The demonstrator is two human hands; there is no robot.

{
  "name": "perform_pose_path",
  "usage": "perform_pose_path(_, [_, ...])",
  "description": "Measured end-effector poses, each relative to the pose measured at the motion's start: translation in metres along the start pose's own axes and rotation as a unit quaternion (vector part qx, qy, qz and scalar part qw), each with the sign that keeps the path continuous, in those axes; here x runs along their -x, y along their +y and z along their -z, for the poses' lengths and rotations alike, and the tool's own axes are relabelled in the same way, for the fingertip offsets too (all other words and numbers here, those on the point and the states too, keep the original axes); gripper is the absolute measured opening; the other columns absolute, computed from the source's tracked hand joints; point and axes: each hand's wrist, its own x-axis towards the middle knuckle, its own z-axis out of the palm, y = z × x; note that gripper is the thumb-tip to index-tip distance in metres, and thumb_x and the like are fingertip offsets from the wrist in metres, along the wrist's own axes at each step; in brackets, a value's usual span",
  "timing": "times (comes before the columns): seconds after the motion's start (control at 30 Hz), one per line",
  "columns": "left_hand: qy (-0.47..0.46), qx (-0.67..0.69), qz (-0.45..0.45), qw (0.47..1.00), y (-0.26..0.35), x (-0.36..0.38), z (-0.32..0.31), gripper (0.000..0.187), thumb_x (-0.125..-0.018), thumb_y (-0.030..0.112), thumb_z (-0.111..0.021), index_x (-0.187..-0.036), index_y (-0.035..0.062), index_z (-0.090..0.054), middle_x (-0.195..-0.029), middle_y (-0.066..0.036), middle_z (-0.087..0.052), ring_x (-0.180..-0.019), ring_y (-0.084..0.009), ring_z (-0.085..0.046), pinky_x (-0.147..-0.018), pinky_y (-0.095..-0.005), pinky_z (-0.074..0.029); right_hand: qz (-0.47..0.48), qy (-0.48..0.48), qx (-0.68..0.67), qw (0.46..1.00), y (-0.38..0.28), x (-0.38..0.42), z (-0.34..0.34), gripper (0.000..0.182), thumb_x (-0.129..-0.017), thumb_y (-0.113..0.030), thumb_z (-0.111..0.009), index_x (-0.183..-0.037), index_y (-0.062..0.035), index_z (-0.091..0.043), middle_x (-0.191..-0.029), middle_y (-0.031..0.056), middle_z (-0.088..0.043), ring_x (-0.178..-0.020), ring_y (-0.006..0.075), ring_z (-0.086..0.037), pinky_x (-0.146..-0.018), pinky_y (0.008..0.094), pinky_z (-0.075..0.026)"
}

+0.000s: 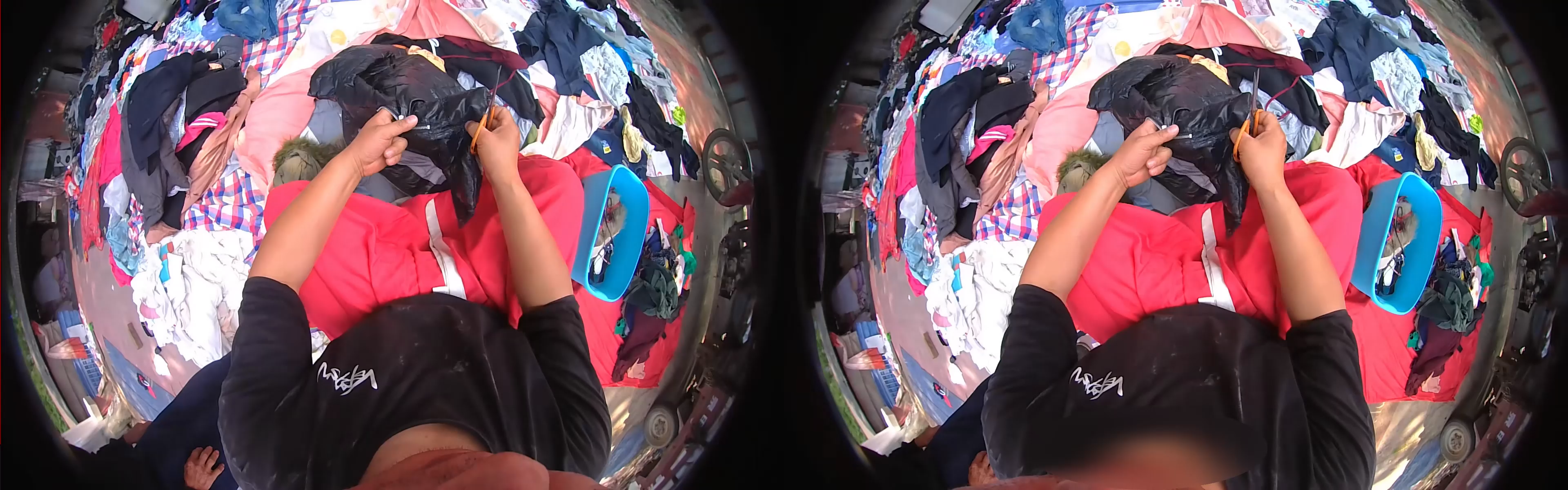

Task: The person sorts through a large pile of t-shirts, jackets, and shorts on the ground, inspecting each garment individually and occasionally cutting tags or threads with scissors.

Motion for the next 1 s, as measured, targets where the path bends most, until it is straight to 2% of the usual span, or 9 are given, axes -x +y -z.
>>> perform_pose_path(0.17, [0.008,0.046,0.051,0.998,-0.017,-0.011,-0.015,0.037,-0.091,0.024,-0.076,-0.089,0.0098,-0.042,-0.066,0.003,-0.044,-0.049,-0.0084,-0.047,-0.042,-0.0288,-0.038,0.041,0.027,-0.016,0.999,0.006,-0.009,0.007,0.029,-0.080,0.003,-0.069,-0.107,0.0047,-0.058,-0.076,0.0035,-0.061,-0.058,0.0111,-0.057,-0.051,0.0269,-0.045])
perform_pose_path(0.3, [-0.029,0.036,0.023,0.999,-0.026,-0.017,-0.018,0.034,-0.092,0.020,-0.075,-0.068,0.0144,-0.050,-0.056,0.003,-0.045,-0.047,-0.0082,-0.045,-0.044,-0.0271,-0.037,-0.043,-0.021,-0.046,0.998,0.009,0.004,0.017,0.024,-0.080,0.003,-0.069,-0.101,0.0028,-0.057,-0.074,0.0037,-0.060,-0.055,0.0110,-0.057,-0.047,0.0270,-0.044])
perform_pose_path(0.4, [-0.036,-0.069,0.018,0.997,-0.027,-0.023,-0.020,0.030,-0.091,0.016,-0.074,-0.068,0.0116,-0.054,-0.053,0.002,-0.046,-0.045,-0.0079,-0.044,-0.044,-0.0278,-0.039,-0.124,-0.047,-0.007,0.991,0.013,0.007,0.025,0.021,-0.080,0.003,-0.070,-0.096,-0.0002,-0.057,-0.073,0.0028,-0.059,-0.053,0.0108,-0.054,-0.046,0.0272,-0.043])
perform_pose_path(0.57, [0.005,-0.093,-0.019,0.996,-0.034,-0.032,-0.027,0.024,-0.091,0.014,-0.073,-0.073,0.0064,-0.059,-0.055,-0.003,-0.054,-0.044,-0.0110,-0.050,-0.044,-0.0295,-0.043,-0.134,-0.013,0.068,0.989,0.019,0.014,0.046,0.034,-0.082,-0.024,-0.084,-0.091,-0.0017,-0.061,-0.074,0.0028,-0.060,-0.060,0.0107,-0.054,-0.054,0.0277,-0.044])
perform_pose_path(0.6, [0.019,-0.089,-0.027,0.996,-0.034,-0.032,-0.029,0.023,-0.092,0.014,-0.073,-0.073,0.0055,-0.060,-0.056,-0.004,-0.056,-0.044,-0.0120,-0.052,-0.044,-0.0299,-0.044,-0.103,0.032,0.144,0.984,0.015,0.016,0.051,0.045,-0.083,-0.041,-0.083,-0.088,-0.0009,-0.063,-0.075,0.0039,-0.062,-0.063,0.0123,-0.055,-0.059,0.0291,-0.045])
perform_pose_path(0.63, [0.044,-0.073,-0.018,0.996,-0.037,-0.035,-0.030,0.023,-0.092,0.013,-0.072,-0.074,0.0049,-0.060,-0.057,-0.005,-0.057,-0.045,-0.0130,-0.052,-0.044,-0.0302,-0.044,-0.100,0.045,0.256,0.960,0.003,0.016,0.057,0.045,-0.086,-0.043,-0.079,-0.087,-0.0007,-0.065,-0.074,0.0041,-0.063,-0.065,0.0148,-0.058,-0.062,0.0306,-0.047])
perform_pose_path(0.8, [0.087,-0.022,0.017,0.996,-0.051,-0.045,-0.028,0.023,-0.094,0.012,-0.068,-0.075,0.0025,-0.061,-0.058,-0.009,-0.061,-0.047,-0.0166,-0.058,-0.046,-0.0313,-0.049,-0.052,0.013,0.069,0.996,-0.015,0.038,0.055,0.043,-0.095,-0.042,-0.070,-0.091,0.0000,-0.064,-0.073,0.0038,-0.064,-0.063,0.0116,-0.064,-0.055,0.0247,-0.050])
perform_pose_path(0.9, [0.035,-0.034,0.020,0.999,-0.062,-0.052,-0.015,0.011,-0.096,0.010,-0.063,-0.099,0.0020,-0.055,-0.065,-0.006,-0.061,-0.050,-0.0160,-0.061,-0.048,-0.0326,-0.053,-0.139,-0.118,0.064,0.981,-0.024,0.060,0.042,0.041,-0.097,-0.040,-0.068,-0.088,-0.0009,-0.064,-0.069,0.0035,-0.062,-0.055,0.0122,-0.062,-0.049,0.0249,-0.048])
perform_pose_path(1.0, [0.017,-0.016,-0.004,1.000,-0.063,-0.052,-0.017,0.012,-0.098,0.009,-0.060,-0.105,0.0022,-0.054,-0.070,-0.007,-0.062,-0.052,-0.0159,-0.062,-0.049,-0.0325,-0.054,-0.217,-0.189,0.017,0.958,-0.007,0.073,0.029,0.045,-0.096,-0.044,-0.068,-0.079,-0.0024,-0.060,-0.061,0.0035,-0.059,-0.046,0.0127,-0.057,-0.043,0.0249,-0.044])
